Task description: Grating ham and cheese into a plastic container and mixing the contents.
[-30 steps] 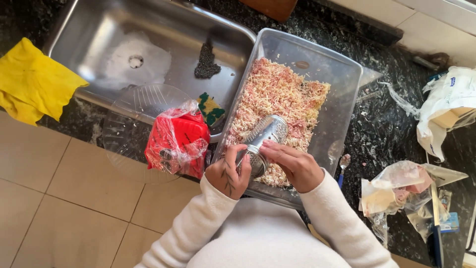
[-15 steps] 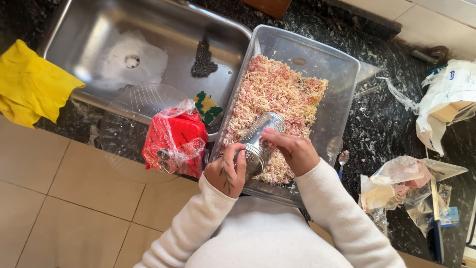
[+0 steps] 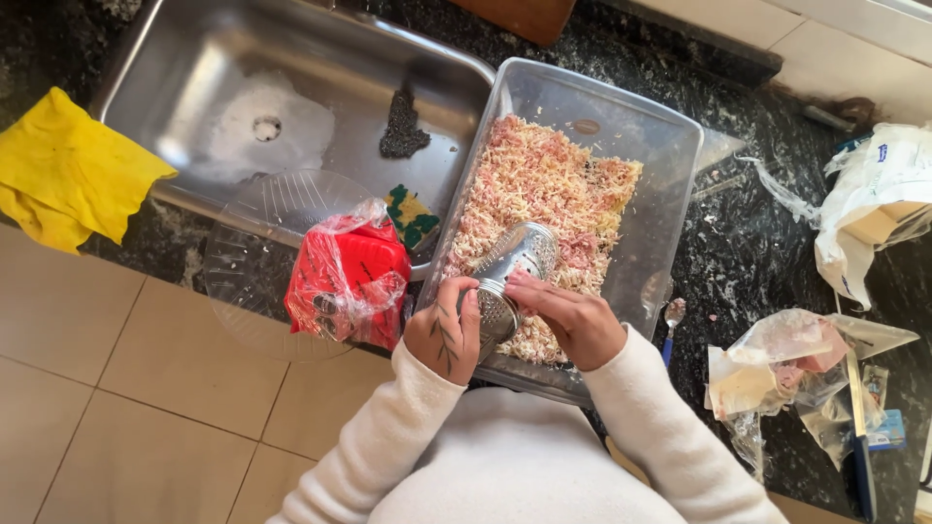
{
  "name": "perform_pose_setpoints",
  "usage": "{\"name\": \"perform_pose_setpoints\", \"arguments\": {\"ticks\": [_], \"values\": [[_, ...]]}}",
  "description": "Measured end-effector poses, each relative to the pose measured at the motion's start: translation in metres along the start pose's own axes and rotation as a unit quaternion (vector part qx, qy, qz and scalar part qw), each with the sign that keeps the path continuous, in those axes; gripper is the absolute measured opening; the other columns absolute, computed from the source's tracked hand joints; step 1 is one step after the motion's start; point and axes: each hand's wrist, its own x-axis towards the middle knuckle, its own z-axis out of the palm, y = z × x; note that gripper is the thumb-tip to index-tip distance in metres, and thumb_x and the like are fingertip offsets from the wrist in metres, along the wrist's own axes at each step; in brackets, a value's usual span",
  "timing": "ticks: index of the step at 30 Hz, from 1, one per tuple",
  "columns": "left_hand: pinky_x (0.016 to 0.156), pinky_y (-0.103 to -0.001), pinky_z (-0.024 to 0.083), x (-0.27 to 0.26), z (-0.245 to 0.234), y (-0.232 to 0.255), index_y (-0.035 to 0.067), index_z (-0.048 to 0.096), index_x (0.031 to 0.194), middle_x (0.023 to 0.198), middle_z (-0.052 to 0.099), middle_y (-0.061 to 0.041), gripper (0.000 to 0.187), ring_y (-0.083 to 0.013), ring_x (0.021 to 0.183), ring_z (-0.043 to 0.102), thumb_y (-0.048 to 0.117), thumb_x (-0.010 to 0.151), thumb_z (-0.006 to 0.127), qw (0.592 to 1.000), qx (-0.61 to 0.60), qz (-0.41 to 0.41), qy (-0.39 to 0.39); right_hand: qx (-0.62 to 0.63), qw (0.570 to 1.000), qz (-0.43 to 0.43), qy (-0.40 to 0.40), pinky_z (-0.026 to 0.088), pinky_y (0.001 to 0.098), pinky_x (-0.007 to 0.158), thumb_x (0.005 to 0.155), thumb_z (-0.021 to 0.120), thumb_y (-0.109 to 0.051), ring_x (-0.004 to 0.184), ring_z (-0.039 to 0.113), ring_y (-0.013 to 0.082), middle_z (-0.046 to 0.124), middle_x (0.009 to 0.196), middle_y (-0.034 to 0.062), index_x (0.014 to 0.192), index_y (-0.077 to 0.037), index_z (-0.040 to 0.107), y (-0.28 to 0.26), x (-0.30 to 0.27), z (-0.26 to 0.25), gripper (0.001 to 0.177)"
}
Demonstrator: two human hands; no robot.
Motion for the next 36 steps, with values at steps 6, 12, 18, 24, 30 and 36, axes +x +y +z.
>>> {"name": "perform_pose_setpoints", "arguments": {"ticks": [6,12,18,24,30,36], "values": [[0.062,-0.047,0.053,0.001,0.0,0.001,0.006,0.062,0.112,0.078,0.07,-0.021,0.013,-0.0415,0.074,0.071,0.011,0.103,0.055,1.0,-0.009,0.002,0.001,0.016,1.0,0.014,0.008,0.052,0.0375,0.11,0.086,0.064,0.014,0.131,0.063,0.0294,0.068,0.133,0.0184,0.13,-0.006,0.068,0.017,0.007,-0.001,0.048],[0.063,-0.047,0.054,0.0,0.001,0.0,0.005,0.062,0.112,0.08,0.07,-0.022,0.013,-0.0414,0.076,0.071,0.011,0.102,0.056,1.0,-0.007,-0.003,0.0,0.012,0.999,0.029,0.025,0.052,0.0363,0.11,0.086,0.067,0.013,0.126,0.067,0.0258,0.071,0.128,0.0149,0.13,-0.008,0.069,0.038,0.004,0.006,0.049],[0.064,-0.047,0.054,0.002,-0.001,0.003,0.006,0.063,0.111,0.081,0.071,-0.021,0.012,-0.0416,0.076,0.071,0.012,0.103,0.056,1.0,-0.005,0.007,0.005,0.026,0.996,0.046,0.067,0.054,0.0366,0.106,0.087,0.062,0.015,0.125,0.066,0.026,0.071,0.13,0.0148,0.129,-0.006,0.07,0.048,0.006,0.012,0.048],[0.065,-0.047,0.055,0.002,0.0,0.002,0.005,0.062,0.111,0.081,0.071,-0.021,0.014,-0.0415,0.078,0.072,0.013,0.102,0.054,1.0,-0.011,-0.003,0.011,0.012,0.991,0.091,0.096,0.06,0.031,0.092,0.088,0.066,0.01,0.109,0.076,0.0197,0.076,0.121,0.01,0.126,-0.008,0.072,0.036,-0.001,0.001,0.042],[0.068,-0.048,0.054,0.006,0.0,0.002,0.005,0.062,0.11,0.083,0.071,-0.023,0.015,-0.0427,0.079,0.071,0.015,0.104,0.051,1.0,-0.005,-0.021,0.008,0.079,0.992,0.023,0.096,0.06,0.0302,0.094,0.089,0.069,0.007,0.1,0.077,0.0177,0.077,0.12,0.0092,0.13,-0.01,0.07,0.016,0.008,0.012,0.044],[0.068,-0.048,0.054,0.007,0.0,0.003,0.006,0.061,0.109,0.085,0.071,-0.021,0.015,-0.0416,0.078,0.07,0.015,0.104,0.05,0.999,-0.03,-0.029,0.009,-0.008,0.994,0.032,0.105,0.058,0.033,0.098,0.092,0.061,0.012,0.119,0.072,0.0287,0.067,0.138,0.0172,0.132,-0.007,0.068,0.015,0.014,0.018,0.045]]}}
